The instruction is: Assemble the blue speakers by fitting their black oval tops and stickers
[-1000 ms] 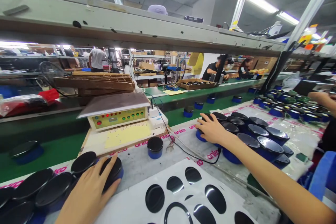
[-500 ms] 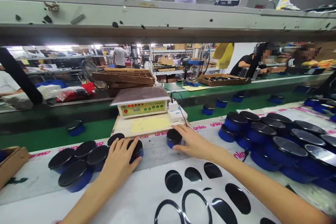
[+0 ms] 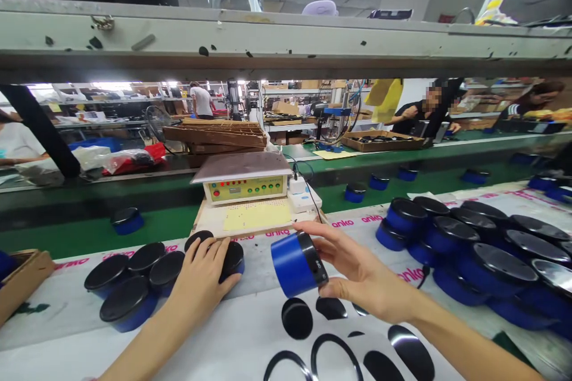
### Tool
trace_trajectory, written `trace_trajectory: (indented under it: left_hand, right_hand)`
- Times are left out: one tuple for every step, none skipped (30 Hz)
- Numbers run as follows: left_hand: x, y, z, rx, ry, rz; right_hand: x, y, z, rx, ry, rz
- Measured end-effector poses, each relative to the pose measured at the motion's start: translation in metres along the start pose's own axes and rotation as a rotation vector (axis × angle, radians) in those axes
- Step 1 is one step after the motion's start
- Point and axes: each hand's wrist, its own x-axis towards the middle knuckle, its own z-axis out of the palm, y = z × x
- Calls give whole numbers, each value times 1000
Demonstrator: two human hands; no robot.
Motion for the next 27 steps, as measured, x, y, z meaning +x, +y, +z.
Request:
trace_trajectory:
  left_hand:
    - [0, 1, -1, 0, -4, -3]
    - [0, 1, -1, -1, -9, -7]
    - [0, 2, -1, -3, -14, -10]
    - [0, 2, -1, -5, -18, -14]
    - [0, 2, 0, -8, -21, -18]
    - [0, 1, 1, -12, -23, -22]
    - [0, 1, 2, -16, -25, -27]
    - [0, 1, 3, -21, -28, -31]
    - [0, 1, 3, -26, -30, -36]
    - [1, 1, 1, -21, -33, -43]
    - [1, 3, -3, -24, -29, -56]
    - [1, 6, -9, -54, -19, -69]
    - [1, 10, -19, -127, -16, -73]
    - [0, 16, -30, -252, -22, -58]
    - [-1, 24, -43, -427, -33, -27]
    - [-3, 32, -57, -633, -62, 27]
    - [-5, 41, -70, -826, -76, 92]
    - [-6, 49, -80, -958, -68, 139]
    - [-7, 57, -88, -1030, -31, 183]
    - [-8, 64, -94, -1061, 32, 215]
    - [-8, 69, -96, -1059, 96, 236]
    - [-8, 73, -96, -1044, 149, 254]
    - [-7, 75, -95, -1032, 186, 262]
    - [-7, 77, -93, -1025, 202, 263]
    - [-6, 76, -91, -1014, 196, 257]
    - [-5, 75, -88, -993, 174, 251]
    - [-5, 73, -86, -958, 148, 238]
  right_hand:
    - [-1, -1, 2, 1, 5, -2]
    - [-2, -2, 3, 1, 11, -5]
    - [-2, -2, 4, 1, 18, -10]
    - [-2, -3, 6, 0, 23, -15]
    - [-3, -3, 6, 0, 28, -21]
    - [-3, -4, 7, -1, 38, -26]
    - [-3, -5, 8, -2, 46, -31]
    - [-4, -6, 9, -3, 54, -34]
    - [-5, -7, 10, -3, 58, -34]
    - [-5, -8, 11, -4, 59, -35]
    - [-6, -9, 12, -6, 60, -41]
    - [-7, -10, 13, -10, 60, -53]
    - [-7, -10, 14, -12, 59, -72]
    - [-8, -10, 15, -13, 60, -97]
    - [-8, -10, 16, -13, 60, -127]
    - [-7, -10, 17, -9, 58, -157]
    - [-6, -9, 19, -2, 54, -180]
    - [-6, -9, 20, 4, 48, -199]
    - [-5, -8, 22, 7, 43, -214]
    - [-5, -8, 23, 4, 39, -222]
    - [-5, -8, 24, -2, 36, -223]
    - [-5, -8, 26, -12, 34, -219]
    - [-6, -8, 26, -25, 31, -210]
    - [-6, -8, 27, -39, 26, -194]
    - [-7, -9, 27, -57, 19, -173]
    - [-7, -9, 26, -87, 11, -151]
    - [-7, -9, 24, -134, 9, -127]
